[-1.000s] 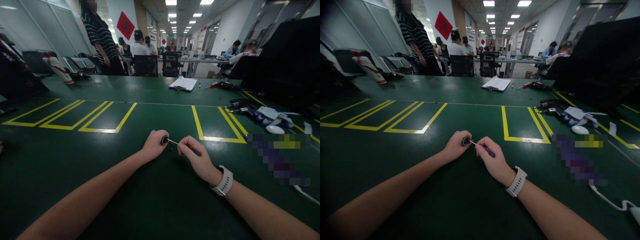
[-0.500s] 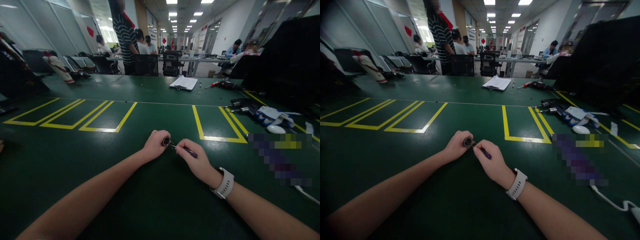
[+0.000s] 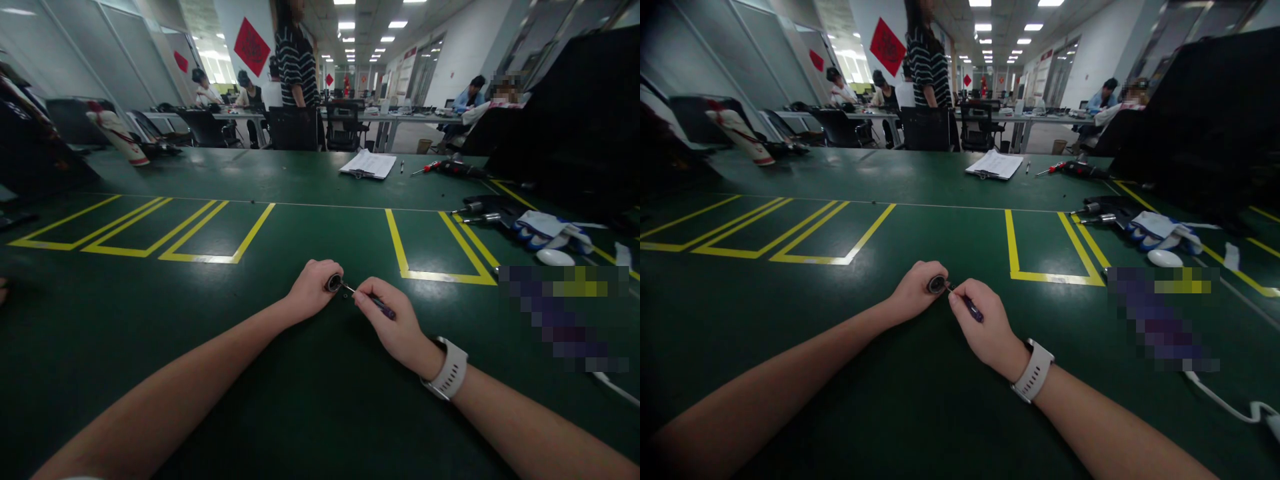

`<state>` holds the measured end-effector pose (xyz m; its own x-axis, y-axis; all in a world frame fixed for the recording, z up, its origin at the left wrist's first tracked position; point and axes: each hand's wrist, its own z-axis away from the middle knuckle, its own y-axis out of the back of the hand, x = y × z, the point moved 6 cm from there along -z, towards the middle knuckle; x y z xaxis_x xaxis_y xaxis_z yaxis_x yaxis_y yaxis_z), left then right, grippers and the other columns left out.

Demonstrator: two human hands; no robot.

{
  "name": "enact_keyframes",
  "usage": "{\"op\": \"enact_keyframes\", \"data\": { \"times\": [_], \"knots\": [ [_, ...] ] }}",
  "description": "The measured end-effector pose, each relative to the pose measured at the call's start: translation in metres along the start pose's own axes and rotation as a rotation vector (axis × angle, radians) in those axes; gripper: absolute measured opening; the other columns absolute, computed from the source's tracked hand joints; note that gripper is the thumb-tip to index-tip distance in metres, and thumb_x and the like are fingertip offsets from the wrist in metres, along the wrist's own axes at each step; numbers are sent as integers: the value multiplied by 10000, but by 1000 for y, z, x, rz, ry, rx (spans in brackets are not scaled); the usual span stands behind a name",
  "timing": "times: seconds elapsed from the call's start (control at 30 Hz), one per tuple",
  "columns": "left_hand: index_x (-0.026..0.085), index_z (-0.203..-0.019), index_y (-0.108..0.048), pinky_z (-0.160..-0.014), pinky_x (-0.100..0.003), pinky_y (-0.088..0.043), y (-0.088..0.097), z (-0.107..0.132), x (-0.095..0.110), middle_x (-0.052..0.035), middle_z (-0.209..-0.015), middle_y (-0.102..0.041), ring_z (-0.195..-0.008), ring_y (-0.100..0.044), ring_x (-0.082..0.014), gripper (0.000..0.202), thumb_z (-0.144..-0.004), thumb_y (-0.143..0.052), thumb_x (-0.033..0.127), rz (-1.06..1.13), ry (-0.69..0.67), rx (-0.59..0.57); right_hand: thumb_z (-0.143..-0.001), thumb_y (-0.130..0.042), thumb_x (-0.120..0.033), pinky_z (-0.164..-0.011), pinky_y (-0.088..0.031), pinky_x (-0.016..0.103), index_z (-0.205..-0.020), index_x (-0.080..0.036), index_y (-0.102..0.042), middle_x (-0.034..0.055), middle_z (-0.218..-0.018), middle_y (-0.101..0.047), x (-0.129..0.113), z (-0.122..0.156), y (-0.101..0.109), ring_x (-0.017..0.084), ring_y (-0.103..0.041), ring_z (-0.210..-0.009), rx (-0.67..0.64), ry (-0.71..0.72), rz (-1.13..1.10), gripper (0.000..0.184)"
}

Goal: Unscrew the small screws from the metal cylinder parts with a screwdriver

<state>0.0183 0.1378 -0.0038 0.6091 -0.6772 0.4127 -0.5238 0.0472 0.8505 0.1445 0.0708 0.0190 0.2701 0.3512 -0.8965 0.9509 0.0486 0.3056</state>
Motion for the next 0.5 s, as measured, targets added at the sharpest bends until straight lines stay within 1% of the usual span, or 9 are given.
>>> {"op": "enact_keyframes", "data": {
  "times": [0.1,0.17,0.23,0.3,0.4,0.43,0.5],
  "knots": [
    [172,-763,-507,-703,-296,-368,-1,1,2,16,-738,-556,-713,-532,-148,42,-785,-528,142,-4,-25,-12,-835,-538,-233,-605,-367,300,-683,-202,-597,-3,-661,-540,10,-3,3,156,-494,-639,5,-107,-151,166],
    [171,-768,-508,-711,-295,-368,-1,2,3,15,-744,-555,-710,-529,-144,49,-783,-528,128,0,-36,-13,-820,-546,-231,-624,-382,300,-670,-196,-609,2,-662,-564,20,-5,5,155,-507,-655,43,-209,-351,167],
    [170,-764,-507,-714,-292,-368,0,2,3,17,-745,-551,-705,-525,-140,51,-783,-529,128,11,-37,-11,-799,-557,-220,-612,-384,287,-657,-185,-613,5,-648,-572,30,-6,4,145,-504,-638,72,-308,-549,156],
    [170,-753,-503,-711,-286,-368,0,2,2,21,-740,-546,-701,-521,-137,56,-780,-533,131,27,-29,-7,-780,-569,-216,-589,-379,275,-649,-174,-613,7,-637,-571,37,-7,1,134,-495,-612,85,-382,-687,144],
    [170,-741,-495,-704,-278,-365,-1,1,0,23,-741,-541,-700,-515,-135,66,-770,-540,131,43,-23,-6,-768,-577,-227,-575,-376,269,-645,-165,-607,7,-625,-563,42,-7,-2,129,-488,-593,107,-425,-767,141],
    [170,-741,-494,-703,-277,-364,-1,1,0,23,-743,-540,-701,-513,-135,66,-771,-540,133,45,-26,-7,-770,-576,-232,-577,-377,270,-648,-167,-605,5,-625,-560,42,-6,-2,131,-488,-596,116,-415,-756,141],
    [170,-748,-493,-703,-276,-361,-1,1,0,23,-742,-537,-704,-513,-135,62,-778,-534,135,46,-33,-8,-788,-565,-239,-595,-383,277,-662,-178,-600,1,-641,-560,37,-5,1,137,-493,-617,130,-336,-662,145]
  ]
}}
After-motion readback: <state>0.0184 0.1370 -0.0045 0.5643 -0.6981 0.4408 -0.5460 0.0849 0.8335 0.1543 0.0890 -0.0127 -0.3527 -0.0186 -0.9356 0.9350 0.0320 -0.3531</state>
